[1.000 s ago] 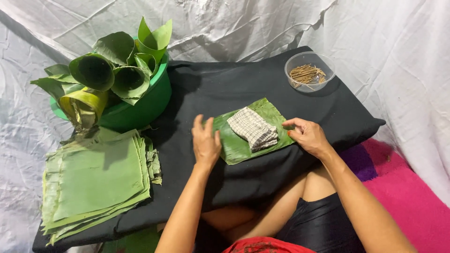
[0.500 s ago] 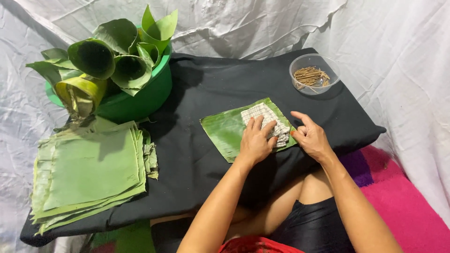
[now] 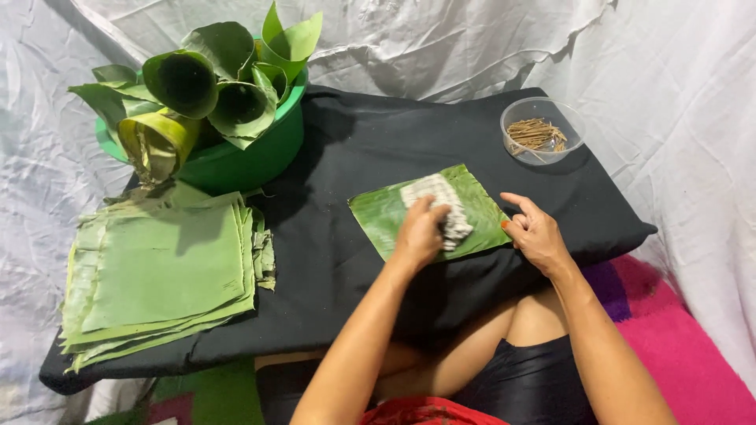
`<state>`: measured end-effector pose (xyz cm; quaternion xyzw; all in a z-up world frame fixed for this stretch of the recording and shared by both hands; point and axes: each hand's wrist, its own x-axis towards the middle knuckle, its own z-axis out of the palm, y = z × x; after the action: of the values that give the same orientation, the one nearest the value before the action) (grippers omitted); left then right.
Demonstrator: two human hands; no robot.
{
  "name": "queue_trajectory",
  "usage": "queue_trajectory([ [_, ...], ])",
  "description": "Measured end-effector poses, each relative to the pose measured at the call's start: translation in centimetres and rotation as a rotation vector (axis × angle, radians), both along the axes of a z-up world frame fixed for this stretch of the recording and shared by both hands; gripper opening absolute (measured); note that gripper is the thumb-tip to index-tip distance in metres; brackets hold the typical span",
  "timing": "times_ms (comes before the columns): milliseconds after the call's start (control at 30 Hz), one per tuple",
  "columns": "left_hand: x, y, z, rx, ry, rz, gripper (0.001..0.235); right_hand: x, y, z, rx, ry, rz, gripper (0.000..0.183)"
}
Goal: Cleaning banana leaves with a cloth and folding them into cones, secured with small wooden sticks.
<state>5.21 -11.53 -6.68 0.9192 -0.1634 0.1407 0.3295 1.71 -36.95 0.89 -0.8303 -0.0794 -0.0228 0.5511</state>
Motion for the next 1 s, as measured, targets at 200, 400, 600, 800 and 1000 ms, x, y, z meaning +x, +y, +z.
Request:
queue_trajectory([
  [200,-4.0,-3.5,5.9,0.089,0.021,-0.057,0.043,-0.4,0.1,0.7,0.052,0.012,0.03,0.054],
  [400,-7.0,1.4,8.8,0.107,0.113,0.002,0.049,0.2,-0.4,-0.1,0.061,0.017,0.063,0.054],
  [600,-8.1,7.7,8.2,0.129,0.163,0.163,0.055,0.3,-0.4,-0.2,0.059,0.014,0.071,0.051],
  [800,-6.4,3.7,7.5,0.02,0.075,0.059,0.049,0.2,-0.2,-0.2,0.051,0.019,0.053,0.052],
  [1000,-6.5,-0.5,8.0,0.084,0.024,0.005,0.047,0.0,0.0,0.3,0.044,0.016,0.051,0.049],
])
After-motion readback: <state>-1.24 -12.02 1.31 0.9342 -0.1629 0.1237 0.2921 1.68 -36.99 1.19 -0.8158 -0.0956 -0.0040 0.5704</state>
